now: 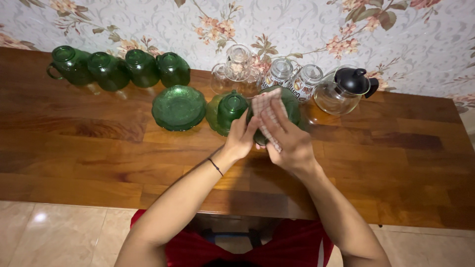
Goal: The person wipes a green glass bowl and a green glass cup with a red and white checkered cloth on a wooden table. The person handles the items one at a time, rotating them to clean different surfaces.
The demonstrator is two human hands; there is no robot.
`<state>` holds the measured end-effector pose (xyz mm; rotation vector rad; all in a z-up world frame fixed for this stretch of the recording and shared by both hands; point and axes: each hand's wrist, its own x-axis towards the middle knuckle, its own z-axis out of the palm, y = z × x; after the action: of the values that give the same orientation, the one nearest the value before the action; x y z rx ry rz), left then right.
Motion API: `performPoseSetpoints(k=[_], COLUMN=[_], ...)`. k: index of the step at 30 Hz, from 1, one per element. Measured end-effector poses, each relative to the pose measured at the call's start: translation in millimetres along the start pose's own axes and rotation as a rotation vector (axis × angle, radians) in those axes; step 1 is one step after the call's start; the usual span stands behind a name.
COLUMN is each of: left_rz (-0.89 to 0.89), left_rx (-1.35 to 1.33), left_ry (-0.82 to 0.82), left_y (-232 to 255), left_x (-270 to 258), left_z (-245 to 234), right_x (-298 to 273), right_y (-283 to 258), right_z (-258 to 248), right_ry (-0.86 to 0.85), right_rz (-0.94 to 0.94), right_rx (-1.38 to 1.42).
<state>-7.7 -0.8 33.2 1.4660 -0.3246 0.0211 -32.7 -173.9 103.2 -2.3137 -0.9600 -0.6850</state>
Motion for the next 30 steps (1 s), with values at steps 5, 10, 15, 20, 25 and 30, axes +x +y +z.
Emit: performPoseSetpoints(k=[5,10,15,20,25,30], left_rz=[0.381,0.379,0.474,0.411,0.335,0.265], left_rx=[0.209,0.071,0.011,0.021,0.004,0.069], left_ry=[0.102,0.203,0.409,0.486,0.422,0.269], left_y=[-20.5,-33.7,-37.3,-22.9,-8.0,-5.5], left_x=[1.6,1.2,3.8,3.7,3.0,4.2], left_z=[-4.1,0.4,1.3,1.2,2.9,1.7], right_x=[2.7,2.9,8.8,7.5,2.1,-5.5], right_y=[-2.2,-3.5,-10.7,-6.9,7.9,15.4], right_z=[2.2,-0.2,-6.9,-9.4,-4.5,-3.6], right_ry=[0.009,-0.086,0.000,0.066,0.126,0.135], right_rz=[-0.188,-0.156,-0.242,-0.138,0.022,0.068], right_rx=[0.039,0.083,0.089,0.076,-0.095,-0.149])
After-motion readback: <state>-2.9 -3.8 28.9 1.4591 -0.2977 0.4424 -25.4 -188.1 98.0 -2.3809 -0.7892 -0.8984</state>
